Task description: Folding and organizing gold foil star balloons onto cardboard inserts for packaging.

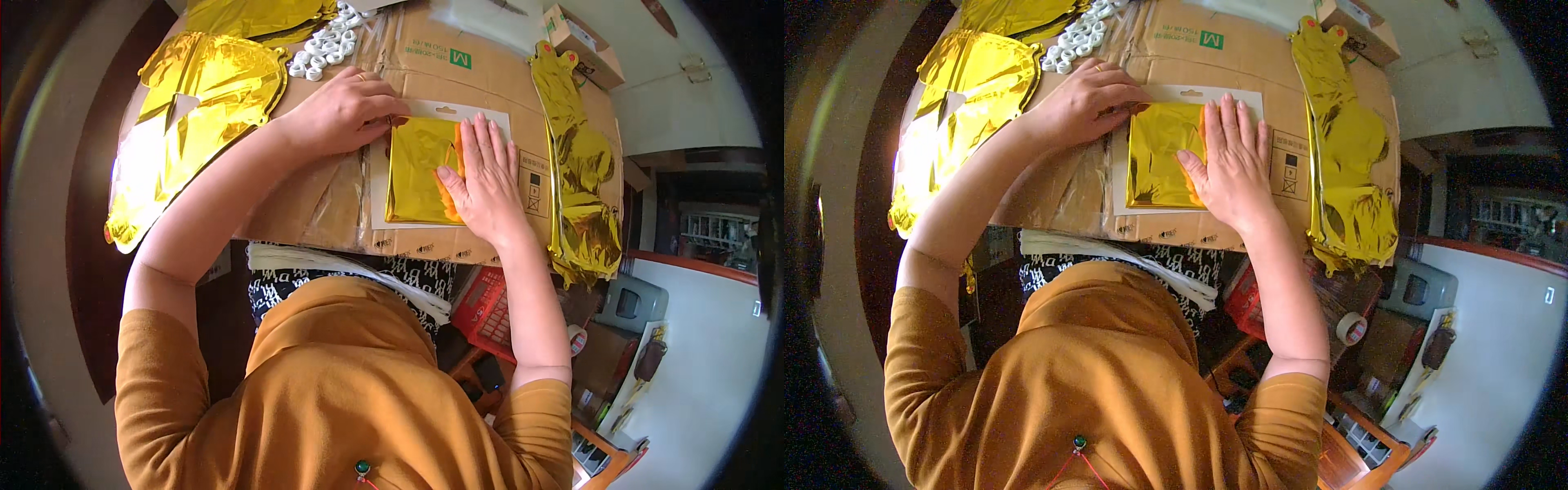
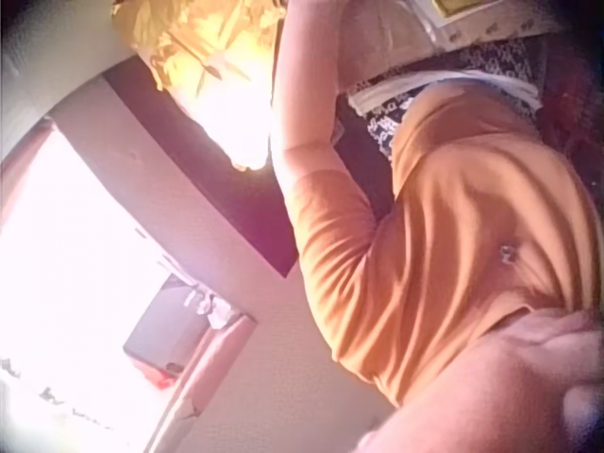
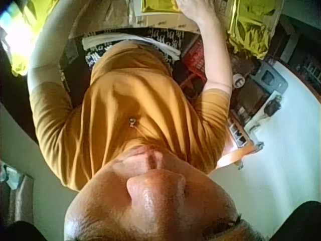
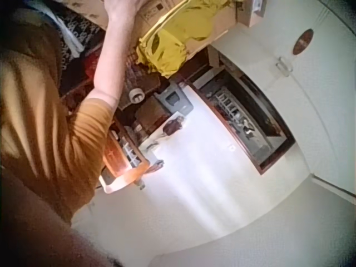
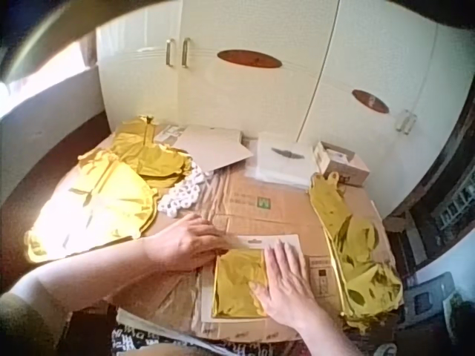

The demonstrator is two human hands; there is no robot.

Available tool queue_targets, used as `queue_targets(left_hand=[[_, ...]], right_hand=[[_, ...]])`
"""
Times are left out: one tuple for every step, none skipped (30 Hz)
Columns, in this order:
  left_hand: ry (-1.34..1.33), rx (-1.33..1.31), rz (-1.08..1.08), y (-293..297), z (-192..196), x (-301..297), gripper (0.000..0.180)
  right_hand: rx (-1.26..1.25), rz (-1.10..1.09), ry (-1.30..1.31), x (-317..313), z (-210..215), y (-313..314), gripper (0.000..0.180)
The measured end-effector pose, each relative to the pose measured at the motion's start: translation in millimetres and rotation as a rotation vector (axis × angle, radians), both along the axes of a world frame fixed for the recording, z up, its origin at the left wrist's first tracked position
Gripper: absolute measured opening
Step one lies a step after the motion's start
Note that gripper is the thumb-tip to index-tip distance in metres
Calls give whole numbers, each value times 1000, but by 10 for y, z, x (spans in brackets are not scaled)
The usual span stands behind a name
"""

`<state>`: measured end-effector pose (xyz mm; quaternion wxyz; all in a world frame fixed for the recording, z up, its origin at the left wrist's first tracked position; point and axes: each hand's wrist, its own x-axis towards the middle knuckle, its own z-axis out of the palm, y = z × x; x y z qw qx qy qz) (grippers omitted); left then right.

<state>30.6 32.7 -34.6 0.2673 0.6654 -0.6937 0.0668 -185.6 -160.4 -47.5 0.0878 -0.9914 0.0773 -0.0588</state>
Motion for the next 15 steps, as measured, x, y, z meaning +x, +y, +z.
queue_targets(left_hand=[[46,33,14,0,-2,-3,39],[92,67,28,-1,-7,-3,39],[94,67,42,-1,-24,-6,40],[95,67,56,1,-48,-9,41],[96,67,70,1,-67,-13,42],[83,51,83,-5,-81,-24,40],[71,35,96,-14,-90,-45,39],[58,19,109,-16,-97,-61,38],[54,22,119,-13,-102,-69,38],[51,26,130,-8,-106,-76,38],[48,29,141,-2,-108,-85,37],[65,5,133,0,-100,-107,35],[82,-19,125,1,-82,-136,33],[99,-42,117,-2,-67,-150,30],[72,-24,97,-6,-54,-152,32]], right_hand=[[11,-5,0,0,6,9,79],[22,-10,0,3,7,16,79],[27,-16,-4,3,4,22,79],[31,-22,-8,6,0,29,78],[36,-29,-13,6,-2,34,78],[28,-31,-6,7,1,37,77],[21,-33,1,7,13,42,76],[13,-35,8,7,24,47,76],[6,-31,11,6,32,50,75],[-1,-28,14,5,39,53,75],[-9,-24,17,4,46,56,75],[-22,-15,16,0,52,58,75],[-35,-6,15,-3,59,59,75],[-48,4,15,-4,65,61,75],[-75,17,6,-1,74,64,75]])
